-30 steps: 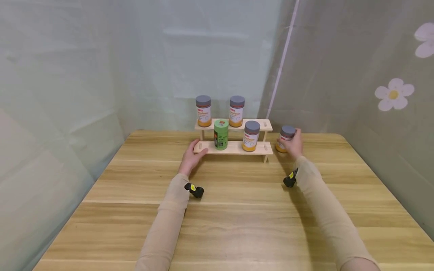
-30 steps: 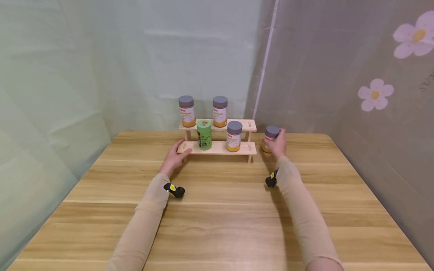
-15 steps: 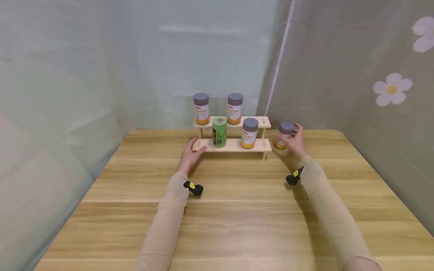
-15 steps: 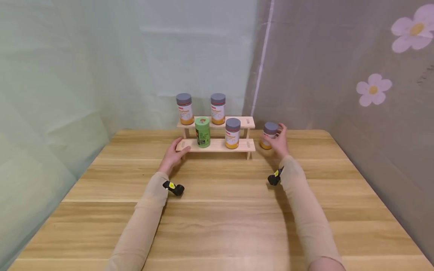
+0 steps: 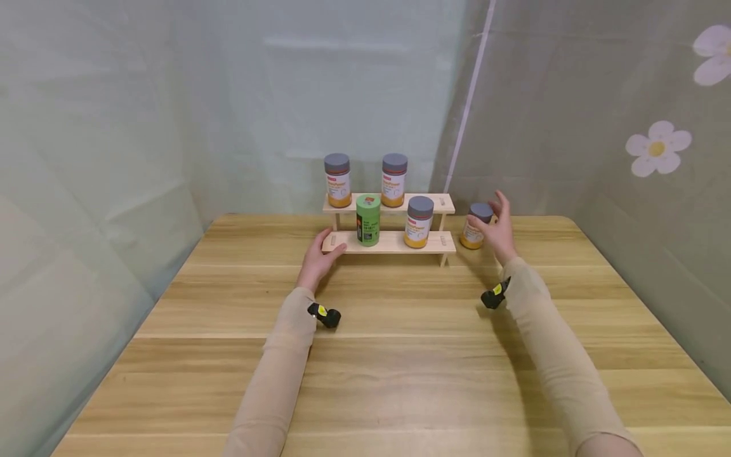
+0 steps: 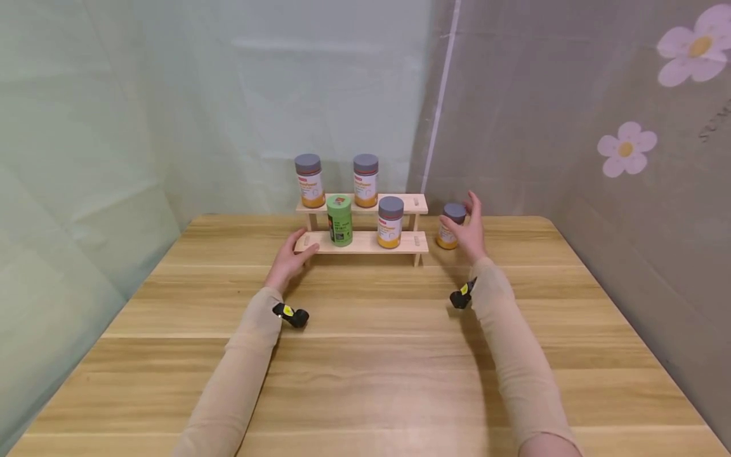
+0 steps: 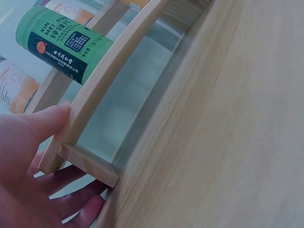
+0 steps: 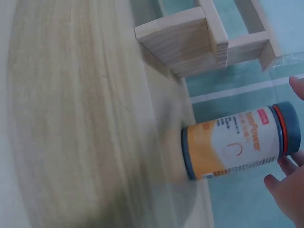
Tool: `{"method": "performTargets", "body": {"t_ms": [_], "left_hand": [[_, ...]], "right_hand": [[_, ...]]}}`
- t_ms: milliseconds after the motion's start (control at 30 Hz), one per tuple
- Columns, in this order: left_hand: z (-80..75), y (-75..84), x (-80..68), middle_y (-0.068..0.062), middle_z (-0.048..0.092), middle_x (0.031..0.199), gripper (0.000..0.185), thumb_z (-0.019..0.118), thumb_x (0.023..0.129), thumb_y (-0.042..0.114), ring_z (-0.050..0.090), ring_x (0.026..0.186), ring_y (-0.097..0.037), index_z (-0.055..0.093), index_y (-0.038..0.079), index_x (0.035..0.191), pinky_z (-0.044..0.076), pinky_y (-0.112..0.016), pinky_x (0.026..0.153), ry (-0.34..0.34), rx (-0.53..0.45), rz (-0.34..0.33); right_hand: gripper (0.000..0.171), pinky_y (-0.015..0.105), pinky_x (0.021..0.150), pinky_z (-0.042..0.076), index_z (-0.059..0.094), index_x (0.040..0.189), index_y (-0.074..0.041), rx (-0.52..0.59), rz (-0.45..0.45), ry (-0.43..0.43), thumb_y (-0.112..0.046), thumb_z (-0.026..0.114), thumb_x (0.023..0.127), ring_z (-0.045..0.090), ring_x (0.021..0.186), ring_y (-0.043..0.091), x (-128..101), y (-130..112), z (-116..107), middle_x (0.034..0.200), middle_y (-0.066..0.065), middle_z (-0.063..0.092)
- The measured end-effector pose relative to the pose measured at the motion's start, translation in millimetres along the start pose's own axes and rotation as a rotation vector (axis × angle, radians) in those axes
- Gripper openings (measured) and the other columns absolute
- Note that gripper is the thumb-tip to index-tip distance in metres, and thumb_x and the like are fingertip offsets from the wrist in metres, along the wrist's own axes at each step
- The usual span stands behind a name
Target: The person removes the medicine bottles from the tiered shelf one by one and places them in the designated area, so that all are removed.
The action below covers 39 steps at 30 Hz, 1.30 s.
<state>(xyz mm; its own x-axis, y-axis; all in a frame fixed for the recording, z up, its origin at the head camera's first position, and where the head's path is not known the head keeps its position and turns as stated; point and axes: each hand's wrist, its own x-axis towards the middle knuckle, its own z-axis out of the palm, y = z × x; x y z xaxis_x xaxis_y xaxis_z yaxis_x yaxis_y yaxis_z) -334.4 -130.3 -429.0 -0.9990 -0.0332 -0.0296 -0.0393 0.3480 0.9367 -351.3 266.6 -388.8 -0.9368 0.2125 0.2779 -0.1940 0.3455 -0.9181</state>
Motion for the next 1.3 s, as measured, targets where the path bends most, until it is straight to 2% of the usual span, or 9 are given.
{"method": "performTargets", "body": {"t_ms": [333,467,567,700,867,1033,1167,1300], "left_hand": [[-2.7,-0.1,-1.5,-0.007,0.026,0.161,0.069,0.063,0.093,0.037,0.022,0.150,-0.029,0.030,0.020,0.152,0.018,-0.047,0.124,0.003,0.006,0.002],[-3.0,1.2,-1.7,-0.007,0.026,0.161,0.069,0.062,0.094,0.037,0.022,0.150,-0.029,0.030,0.021,0.152,0.018,-0.047,0.124,0.002,0.009,0.001],[-3.4,1.8,-1.9,-0.008,0.026,0.161,0.069,0.063,0.093,0.037,0.023,0.149,-0.029,0.030,0.020,0.152,0.018,-0.046,0.124,0.007,0.009,0.004],[-4.1,2.5,-1.7,-0.009,0.026,0.161,0.069,0.063,0.094,0.036,0.023,0.149,-0.029,0.030,0.021,0.152,0.018,-0.047,0.124,0.008,0.010,-0.003],[-3.9,2.9,-0.1,-0.009,0.026,0.161,0.069,0.062,0.094,0.035,0.023,0.149,-0.030,0.029,0.020,0.153,0.017,-0.046,0.124,0.007,0.014,-0.004],[-3.2,2.5,-0.1,-0.008,0.026,0.161,0.069,0.063,0.094,0.036,0.023,0.149,-0.030,0.030,0.019,0.152,0.018,-0.046,0.124,0.016,0.015,-0.001],[-1.9,3.1,-0.9,-0.008,0.026,0.161,0.069,0.063,0.094,0.035,0.023,0.149,-0.030,0.030,0.018,0.152,0.018,-0.047,0.124,0.021,0.012,0.004],[1.1,3.1,-2.3,-0.009,0.026,0.161,0.069,0.063,0.094,0.034,0.023,0.149,-0.030,0.030,0.017,0.152,0.018,-0.047,0.124,0.011,-0.006,0.009]], "right_hand": [[0.086,0.052,0.121,0.021,0.018,0.155,-0.025,-0.107,-0.056,0.029,-0.018,0.072,0.087,0.021,0.149,0.026,6,-31,15,0.161,0.007,0.026],[0.086,0.053,0.113,0.037,0.019,0.154,-0.026,-0.087,-0.073,0.031,-0.016,0.071,0.087,0.023,0.149,0.026,8,-39,21,0.160,0.007,0.027],[0.087,0.053,0.113,0.037,0.017,0.154,-0.027,-0.067,-0.088,0.028,-0.014,0.071,0.087,0.024,0.149,0.025,9,-45,26,0.159,0.007,0.028],[0.087,0.051,0.121,0.024,0.017,0.154,-0.030,-0.030,-0.107,0.018,-0.015,0.071,0.087,0.023,0.149,0.021,9,-56,33,0.159,0.007,0.029],[0.087,0.042,0.123,0.022,0.017,0.154,-0.028,0.007,-0.129,0.006,-0.016,0.072,0.087,0.025,0.148,0.020,10,-71,42,0.157,0.009,0.031],[0.090,0.033,0.124,0.018,0.014,0.154,-0.031,0.015,-0.088,-0.026,-0.020,0.073,0.086,0.026,0.147,0.019,14,-87,52,0.157,0.009,0.030],[0.091,0.033,0.124,0.020,0.013,0.153,-0.034,0.056,-0.042,-0.058,-0.023,0.073,0.086,0.026,0.147,0.018,16,-98,59,0.157,0.007,0.031],[0.089,0.035,0.124,0.021,0.013,0.153,-0.032,0.090,-0.029,-0.088,-0.020,0.072,0.087,0.028,0.147,0.020,17,-106,64,0.156,0.006,0.033]]}}
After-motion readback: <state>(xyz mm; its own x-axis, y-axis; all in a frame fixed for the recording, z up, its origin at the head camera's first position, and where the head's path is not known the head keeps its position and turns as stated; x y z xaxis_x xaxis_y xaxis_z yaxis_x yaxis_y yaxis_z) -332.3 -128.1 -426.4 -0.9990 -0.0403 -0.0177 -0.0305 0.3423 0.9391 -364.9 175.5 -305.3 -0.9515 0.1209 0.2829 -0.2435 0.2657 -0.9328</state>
